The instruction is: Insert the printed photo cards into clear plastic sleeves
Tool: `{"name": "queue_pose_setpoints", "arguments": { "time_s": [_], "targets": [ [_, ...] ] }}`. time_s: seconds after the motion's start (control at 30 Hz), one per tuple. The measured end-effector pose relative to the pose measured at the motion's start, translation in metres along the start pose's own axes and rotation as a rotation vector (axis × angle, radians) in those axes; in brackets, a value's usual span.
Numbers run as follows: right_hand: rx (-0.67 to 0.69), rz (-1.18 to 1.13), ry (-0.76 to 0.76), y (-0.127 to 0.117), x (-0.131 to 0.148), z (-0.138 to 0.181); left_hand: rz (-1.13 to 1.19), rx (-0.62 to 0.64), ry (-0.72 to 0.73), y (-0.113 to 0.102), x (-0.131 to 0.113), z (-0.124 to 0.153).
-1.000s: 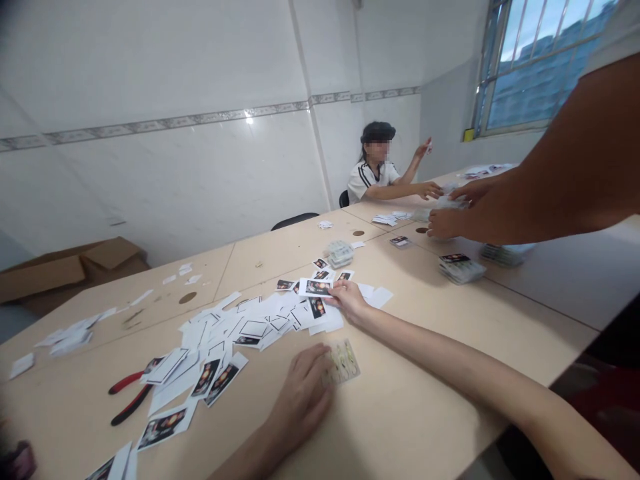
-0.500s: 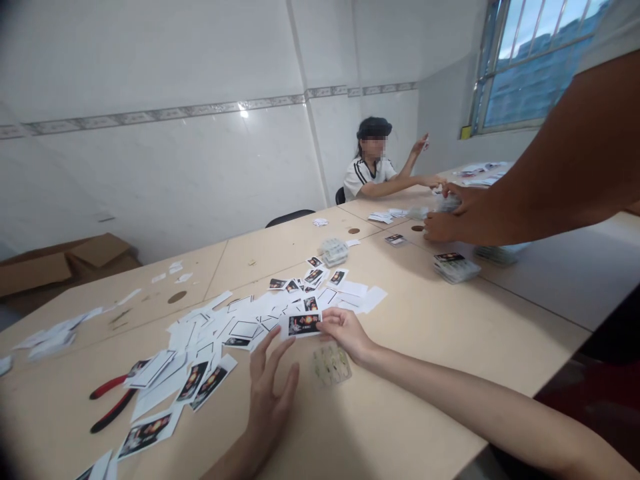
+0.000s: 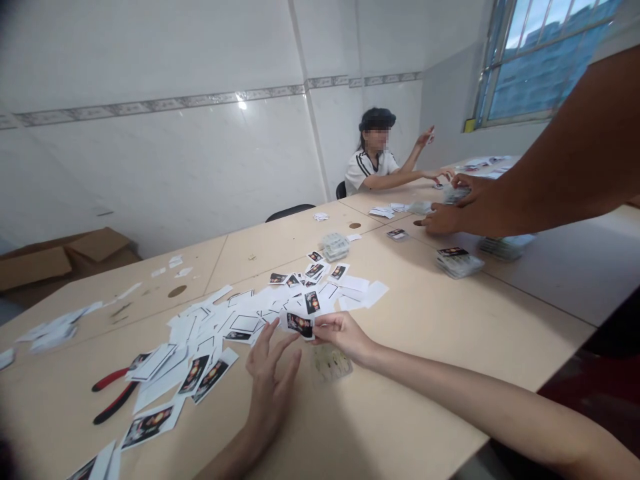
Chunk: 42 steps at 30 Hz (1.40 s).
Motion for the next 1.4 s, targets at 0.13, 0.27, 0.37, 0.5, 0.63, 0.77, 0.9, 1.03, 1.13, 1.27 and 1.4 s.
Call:
{"name": "queue_pose_setpoints", "arguments": {
  "time_s": [0.13,0.27,0.37,0.5,0.63,0.77,0.9,1.03,1.13,1.27,1.4],
  "targets": [
    [0.008,0.087,-0.03,0.004,0.0,0.002,0.033,-0.009,-0.001,0.0,0.002,-0.001],
    [0.04,0.119,-0.023,0.007,-0.005,0.002,0.067,0.039,0.024,0.004,-0.003,-0.001],
    [0.069,0.189,-0.048,0.009,-0.002,0.004,0.079,0.064,0.038,0.006,-0.005,-0.001],
    [0.084,0.289,-0.124,0.013,0.008,0.007,0.091,0.09,0.068,0.009,-0.006,0.0],
    [0.08,0.336,-0.147,0.014,0.013,0.009,0.109,0.105,0.052,0.011,-0.003,0.0],
    [0.092,0.295,-0.149,0.015,0.014,0.009,0.142,0.105,0.021,0.01,0.0,-0.001],
    [0.067,0.24,-0.12,0.011,0.009,0.007,0.184,0.082,-0.018,0.008,0.002,-0.002],
    [0.012,0.161,-0.06,0.003,0.002,0.003,0.205,0.048,-0.016,0.006,0.002,-0.002],
    [-0.024,0.134,-0.035,-0.003,-0.001,0.0,0.21,0.032,0.0,0.004,0.0,-0.002],
    [-0.046,0.138,-0.036,-0.006,0.002,0.0,0.211,0.018,-0.003,0.002,-0.002,-0.002],
    [-0.075,0.138,-0.037,-0.01,0.005,0.001,0.215,0.008,-0.005,0.001,-0.002,-0.002]
  ]
}}
Point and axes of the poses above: each hand's wrist, its own z-axis away from the middle knuckle, its own y-axis out of the palm, x = y × z, the point moved 9 cm from there along -z, towards the middle knuckle, and after that the axes turned 15 degrees about z, right-handed, at the moved point
